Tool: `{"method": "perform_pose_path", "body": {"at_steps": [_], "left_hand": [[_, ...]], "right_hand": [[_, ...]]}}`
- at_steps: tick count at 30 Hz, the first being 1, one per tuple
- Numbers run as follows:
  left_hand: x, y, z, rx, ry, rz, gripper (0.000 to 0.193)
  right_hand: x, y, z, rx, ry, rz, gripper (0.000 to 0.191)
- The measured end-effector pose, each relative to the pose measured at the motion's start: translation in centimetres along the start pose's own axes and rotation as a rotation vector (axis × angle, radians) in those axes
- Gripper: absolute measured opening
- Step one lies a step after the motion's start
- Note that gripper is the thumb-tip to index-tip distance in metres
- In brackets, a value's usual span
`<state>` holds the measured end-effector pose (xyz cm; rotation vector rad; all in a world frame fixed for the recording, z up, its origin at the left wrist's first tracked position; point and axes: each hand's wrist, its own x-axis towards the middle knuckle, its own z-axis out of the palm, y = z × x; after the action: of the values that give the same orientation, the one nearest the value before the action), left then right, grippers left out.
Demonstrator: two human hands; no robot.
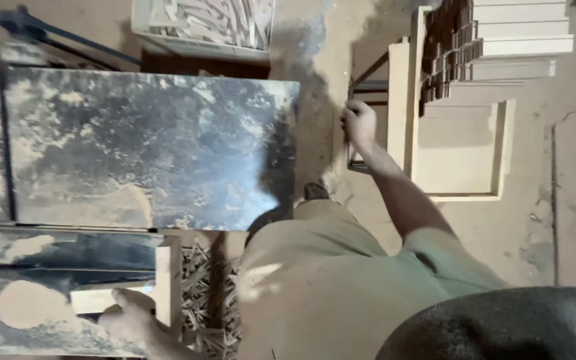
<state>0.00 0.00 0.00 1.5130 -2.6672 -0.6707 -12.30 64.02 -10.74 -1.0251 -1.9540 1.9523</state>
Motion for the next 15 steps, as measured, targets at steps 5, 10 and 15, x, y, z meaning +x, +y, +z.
{"method": "perform_pose_path", "body": {"at_steps": [5, 10, 15], "left_hand": [[-1.3, -2.1, -1.0, -0.063, 0.039, 0.061, 0.063], [-0.9, -2.4, -0.8, -0.332, -0.017, 0.128, 0.061], [0.0, -3.7, -0.7, -0.216, 0.025, 0.058, 0.052]], "right_hand": [[-2.4, 1.8, -12.9, 0.406, 0.454, 0.142, 0.027], [0.7, -0.7, -19.5, 0.353, 0.59, 0.403, 0.017], [4.2, -2.1, -19.1, 0.337, 0.548, 0.55, 0.023]]}}
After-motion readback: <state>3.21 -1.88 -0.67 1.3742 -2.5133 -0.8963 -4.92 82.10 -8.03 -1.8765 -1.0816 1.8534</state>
